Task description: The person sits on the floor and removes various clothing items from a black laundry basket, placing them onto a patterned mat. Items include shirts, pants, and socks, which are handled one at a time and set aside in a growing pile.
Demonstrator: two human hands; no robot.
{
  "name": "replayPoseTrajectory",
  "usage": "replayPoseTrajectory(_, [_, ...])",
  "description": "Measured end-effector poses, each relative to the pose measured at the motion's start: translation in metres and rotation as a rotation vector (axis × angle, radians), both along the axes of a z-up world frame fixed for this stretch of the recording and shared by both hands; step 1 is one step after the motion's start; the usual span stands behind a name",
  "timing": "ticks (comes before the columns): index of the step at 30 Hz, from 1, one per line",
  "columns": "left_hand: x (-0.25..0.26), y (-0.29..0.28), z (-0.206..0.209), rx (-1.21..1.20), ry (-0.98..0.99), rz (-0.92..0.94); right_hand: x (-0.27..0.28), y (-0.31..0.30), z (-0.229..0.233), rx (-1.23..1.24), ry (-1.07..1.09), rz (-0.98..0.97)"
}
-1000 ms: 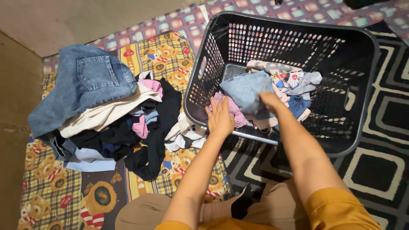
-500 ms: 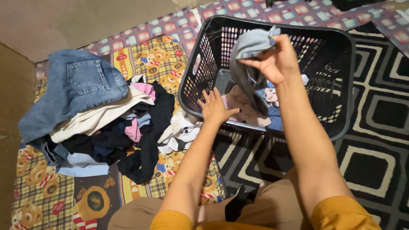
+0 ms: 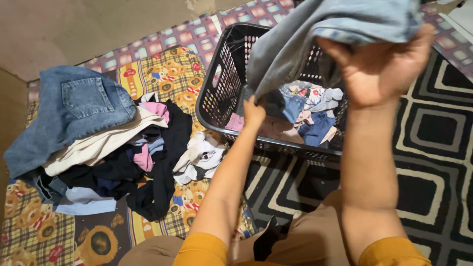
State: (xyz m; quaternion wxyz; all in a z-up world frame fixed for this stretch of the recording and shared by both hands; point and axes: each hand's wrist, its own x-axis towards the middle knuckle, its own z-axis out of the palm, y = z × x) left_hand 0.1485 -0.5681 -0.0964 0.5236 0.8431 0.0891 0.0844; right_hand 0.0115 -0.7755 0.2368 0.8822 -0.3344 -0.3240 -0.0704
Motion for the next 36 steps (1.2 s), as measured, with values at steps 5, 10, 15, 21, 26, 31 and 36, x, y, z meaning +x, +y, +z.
replayPoseTrajectory(5, [0.027,0.035,0.063,-1.247,0.357,-0.096,-0.007,-0.025,0.007,0.540,0.328,0.078])
replayPoseTrajectory(10, [0.004,0.069,0.175,-1.539,0.063,-0.500,0.026,-0.029,-0.021,-0.228,0.141,-0.221])
replayPoseTrajectory(15, [-0.030,0.107,0.263,-1.570,0.040,-0.499,0.080,0.012,-0.064,-1.055,0.599,-0.356])
replayPoseTrajectory(21, [-0.064,0.176,0.321,-1.594,-0.103,-0.536,0.103,0.090,-0.112,-1.675,0.292,-0.430])
replayPoseTrajectory(26, [-0.091,0.248,0.345,-1.577,-0.229,-0.512,0.134,0.212,-0.141,-1.184,-0.340,-0.865])
replayPoseTrajectory(31, [-0.121,0.361,0.360,-1.566,-0.373,-0.445,0.148,0.356,-0.116,-0.823,0.188,-0.655])
replayPoseTrajectory(36, [-0.137,0.511,0.338,-1.596,-0.593,-0.218,0.177,0.474,-0.109,-0.800,0.002,-0.660])
